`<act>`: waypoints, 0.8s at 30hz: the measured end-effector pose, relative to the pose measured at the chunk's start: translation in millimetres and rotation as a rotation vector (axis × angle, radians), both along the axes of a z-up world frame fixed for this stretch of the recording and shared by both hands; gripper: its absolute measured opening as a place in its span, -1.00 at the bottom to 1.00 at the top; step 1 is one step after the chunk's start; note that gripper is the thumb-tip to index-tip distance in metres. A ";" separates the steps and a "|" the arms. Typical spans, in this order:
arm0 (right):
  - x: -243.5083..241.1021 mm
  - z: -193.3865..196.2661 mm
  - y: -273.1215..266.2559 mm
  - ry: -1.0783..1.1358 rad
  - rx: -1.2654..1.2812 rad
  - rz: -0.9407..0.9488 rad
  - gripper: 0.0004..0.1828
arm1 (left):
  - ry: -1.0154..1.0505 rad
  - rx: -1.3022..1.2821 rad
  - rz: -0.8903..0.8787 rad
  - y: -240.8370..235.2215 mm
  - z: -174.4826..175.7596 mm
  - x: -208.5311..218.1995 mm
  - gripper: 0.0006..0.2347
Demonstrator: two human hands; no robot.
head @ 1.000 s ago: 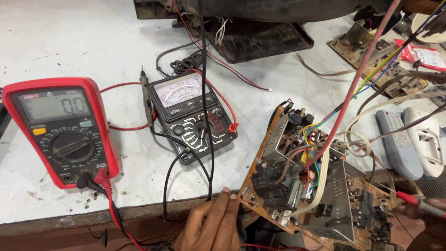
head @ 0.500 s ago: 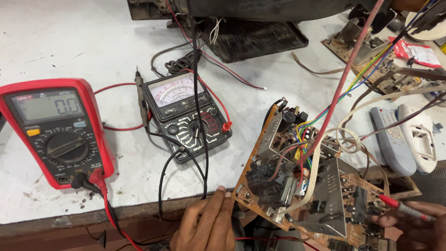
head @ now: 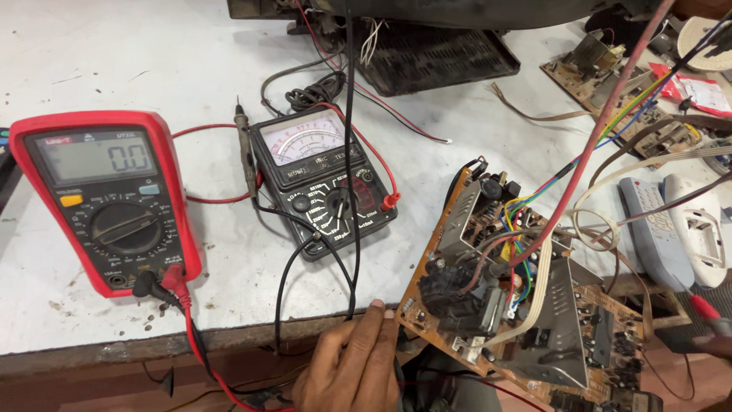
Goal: The person uses a multimeter to test various points on a circuit board. They hold the board with one hand and probe different components and solder points with the multimeter leads. The person flips the board over to test the solder side and continues probing different areas while monitoring the multimeter display.
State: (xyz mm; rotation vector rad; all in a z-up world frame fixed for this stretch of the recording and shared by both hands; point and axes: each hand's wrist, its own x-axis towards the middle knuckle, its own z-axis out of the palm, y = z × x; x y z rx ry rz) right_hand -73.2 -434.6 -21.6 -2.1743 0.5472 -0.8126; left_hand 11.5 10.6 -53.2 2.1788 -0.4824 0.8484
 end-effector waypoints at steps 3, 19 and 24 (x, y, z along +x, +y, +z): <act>15.0 39.6 49.3 -0.003 -0.290 0.065 -0.28 | -0.022 -0.020 0.007 0.2 6.0 -0.1 -0.92; 121.9 150.5 127.0 1.036 -1.193 0.749 -0.23 | -0.028 -0.052 0.048 1.9 23.2 -1.3 -0.87; 131.5 157.0 143.5 1.079 -1.195 0.785 -0.27 | -0.051 -0.010 0.045 3.8 18.0 1.6 -0.87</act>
